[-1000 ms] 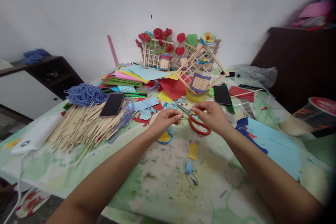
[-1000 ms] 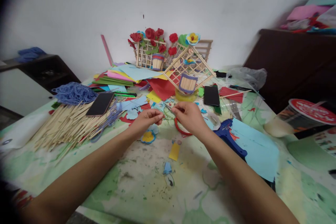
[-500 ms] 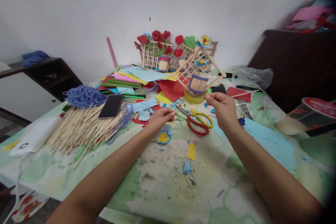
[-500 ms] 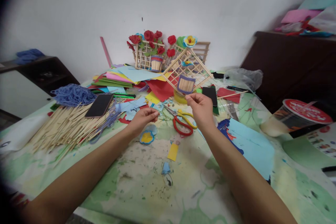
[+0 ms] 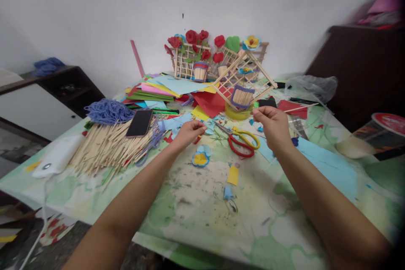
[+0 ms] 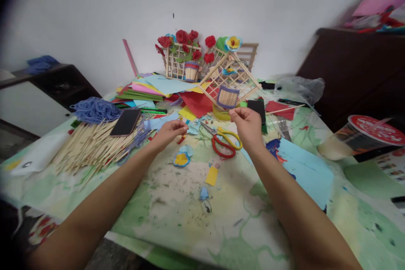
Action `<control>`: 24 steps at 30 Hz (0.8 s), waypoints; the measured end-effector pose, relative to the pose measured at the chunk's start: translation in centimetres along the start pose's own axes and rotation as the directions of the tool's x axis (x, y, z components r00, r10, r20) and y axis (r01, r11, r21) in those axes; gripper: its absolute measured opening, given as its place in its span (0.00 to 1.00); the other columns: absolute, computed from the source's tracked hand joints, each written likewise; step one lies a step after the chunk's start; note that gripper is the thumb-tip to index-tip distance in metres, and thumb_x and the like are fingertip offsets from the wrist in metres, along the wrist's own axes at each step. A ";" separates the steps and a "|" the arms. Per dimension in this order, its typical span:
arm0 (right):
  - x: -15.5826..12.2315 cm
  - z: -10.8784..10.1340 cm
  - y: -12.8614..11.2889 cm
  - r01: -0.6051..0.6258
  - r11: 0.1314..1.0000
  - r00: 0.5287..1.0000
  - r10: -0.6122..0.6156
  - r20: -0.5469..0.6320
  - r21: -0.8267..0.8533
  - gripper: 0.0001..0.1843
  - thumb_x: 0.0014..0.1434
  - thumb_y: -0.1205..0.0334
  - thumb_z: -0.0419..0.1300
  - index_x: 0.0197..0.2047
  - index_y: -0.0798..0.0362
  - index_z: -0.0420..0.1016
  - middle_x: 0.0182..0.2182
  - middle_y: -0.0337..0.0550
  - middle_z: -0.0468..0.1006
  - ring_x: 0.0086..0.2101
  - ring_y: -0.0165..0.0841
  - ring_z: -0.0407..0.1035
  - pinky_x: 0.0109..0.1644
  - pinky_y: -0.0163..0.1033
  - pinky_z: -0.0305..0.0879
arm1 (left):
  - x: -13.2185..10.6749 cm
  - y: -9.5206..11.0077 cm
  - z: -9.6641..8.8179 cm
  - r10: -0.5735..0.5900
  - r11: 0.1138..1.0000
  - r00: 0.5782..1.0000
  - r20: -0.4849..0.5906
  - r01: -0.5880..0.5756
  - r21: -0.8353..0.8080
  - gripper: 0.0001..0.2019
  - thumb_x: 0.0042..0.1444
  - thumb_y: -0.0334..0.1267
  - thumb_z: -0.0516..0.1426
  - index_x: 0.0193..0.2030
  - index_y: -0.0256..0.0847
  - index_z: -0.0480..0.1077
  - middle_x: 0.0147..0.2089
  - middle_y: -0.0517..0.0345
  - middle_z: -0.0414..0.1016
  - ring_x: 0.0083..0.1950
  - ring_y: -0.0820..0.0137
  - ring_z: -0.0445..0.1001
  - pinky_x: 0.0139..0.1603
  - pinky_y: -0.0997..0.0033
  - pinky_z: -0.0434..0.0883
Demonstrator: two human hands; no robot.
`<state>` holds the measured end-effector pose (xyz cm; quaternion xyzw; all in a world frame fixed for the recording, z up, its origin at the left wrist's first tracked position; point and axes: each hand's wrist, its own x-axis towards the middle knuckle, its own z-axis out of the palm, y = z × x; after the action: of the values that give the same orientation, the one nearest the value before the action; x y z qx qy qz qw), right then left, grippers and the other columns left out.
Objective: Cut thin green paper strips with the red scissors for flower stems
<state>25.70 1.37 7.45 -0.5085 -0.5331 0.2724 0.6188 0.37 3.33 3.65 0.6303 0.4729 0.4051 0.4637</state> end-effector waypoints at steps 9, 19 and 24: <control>-0.8 0.6 0.7 0.049 0.991 0.994 -0.036 0.103 -0.122 0.09 0.51 0.57 0.60 0.25 0.53 0.72 0.20 0.37 0.69 0.22 0.29 0.60 0.27 0.36 0.55 | 0.3 -0.8 -2.1 -0.133 0.906 0.898 0.420 -0.062 0.419 0.12 0.41 0.46 0.63 0.29 0.40 0.76 0.28 0.55 0.76 0.29 0.69 0.69 0.27 0.75 0.59; -2.3 1.7 2.6 0.535 0.663 0.841 -0.356 0.408 -0.524 0.11 0.58 0.63 0.53 0.31 0.55 0.75 0.27 0.47 0.76 0.32 0.38 0.65 0.39 0.43 0.59 | 0.0 -0.6 -1.9 -0.113 0.870 0.877 0.467 -0.139 0.473 0.23 0.28 0.36 0.67 0.38 0.42 0.75 0.28 0.60 0.70 0.27 0.71 0.66 0.26 0.76 0.57; -2.9 2.2 3.8 0.560 0.643 0.822 -0.350 0.450 -0.522 0.12 0.59 0.62 0.52 0.34 0.55 0.76 0.31 0.49 0.76 0.36 0.39 0.65 0.42 0.44 0.60 | 0.2 0.0 -1.8 -0.180 0.858 0.804 0.567 -0.154 0.490 0.09 0.41 0.41 0.61 0.28 0.37 0.72 0.23 0.62 0.66 0.26 0.74 0.62 0.27 0.75 0.55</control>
<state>23.57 0.87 2.65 -0.4842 -0.7939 -0.0145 0.3675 -1.25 3.92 4.10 0.8217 0.3983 0.0426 0.4055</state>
